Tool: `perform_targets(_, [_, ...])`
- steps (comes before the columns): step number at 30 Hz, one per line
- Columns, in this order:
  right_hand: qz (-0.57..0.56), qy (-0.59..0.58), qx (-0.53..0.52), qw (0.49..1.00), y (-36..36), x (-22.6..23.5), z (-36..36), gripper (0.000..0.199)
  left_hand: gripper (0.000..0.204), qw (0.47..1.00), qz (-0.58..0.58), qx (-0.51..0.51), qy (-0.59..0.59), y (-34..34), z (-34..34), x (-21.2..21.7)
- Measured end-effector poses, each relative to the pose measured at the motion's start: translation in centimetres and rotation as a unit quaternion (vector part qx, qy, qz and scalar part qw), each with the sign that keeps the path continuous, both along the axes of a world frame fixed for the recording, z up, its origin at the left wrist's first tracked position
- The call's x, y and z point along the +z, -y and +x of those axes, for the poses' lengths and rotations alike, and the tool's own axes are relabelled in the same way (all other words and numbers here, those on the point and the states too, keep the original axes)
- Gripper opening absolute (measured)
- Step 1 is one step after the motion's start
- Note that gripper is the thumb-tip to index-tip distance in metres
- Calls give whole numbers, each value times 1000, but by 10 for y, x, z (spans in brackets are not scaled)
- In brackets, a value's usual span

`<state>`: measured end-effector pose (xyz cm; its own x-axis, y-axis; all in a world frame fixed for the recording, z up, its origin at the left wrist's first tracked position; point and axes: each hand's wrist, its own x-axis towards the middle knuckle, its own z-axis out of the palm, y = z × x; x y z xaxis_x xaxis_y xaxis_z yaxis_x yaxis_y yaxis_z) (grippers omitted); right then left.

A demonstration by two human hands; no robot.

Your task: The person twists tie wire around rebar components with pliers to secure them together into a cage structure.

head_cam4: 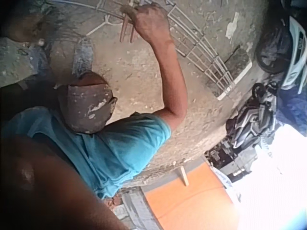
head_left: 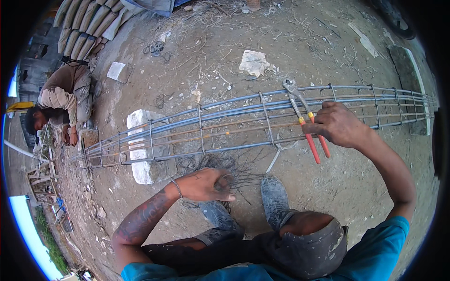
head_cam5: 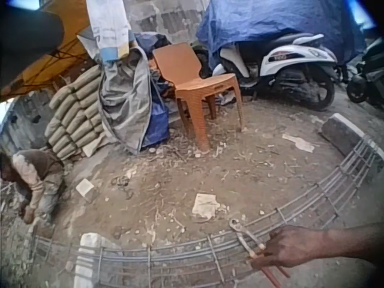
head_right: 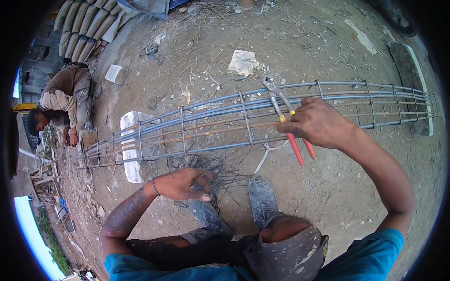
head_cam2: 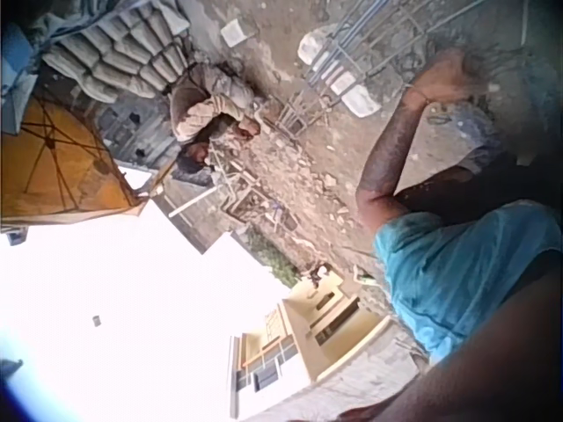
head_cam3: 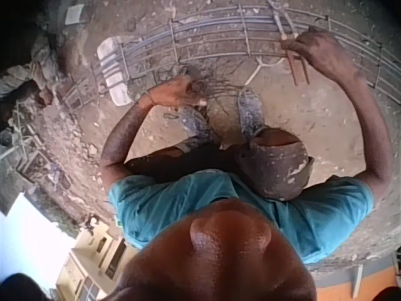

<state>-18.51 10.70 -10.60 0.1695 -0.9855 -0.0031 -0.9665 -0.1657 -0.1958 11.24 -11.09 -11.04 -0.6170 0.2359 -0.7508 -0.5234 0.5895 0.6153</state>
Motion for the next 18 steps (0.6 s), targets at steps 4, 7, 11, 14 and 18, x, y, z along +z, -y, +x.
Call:
perform_targets(4, [30,4,10,1000,14,8,17,20,38,960,-22,178,-214,-23,-38,2])
perform_targets(7, [100,77,-1,992,18,14,22,20,36,940,-17,145,-309,-36,-62,4])
perform_targets(11, [211,277,8,938,23,19,22,22,36,879,-211,-111,-412,-45,-59,14])
perform_targets(14, [502,350,11,791,32,21,21,25,37,855,-221,-148,-445,-52,-49,17])
perform_targets(18, [342,266,-101,896,39,22,27,28,28,865,-222,-42,-449,-31,-40,21])
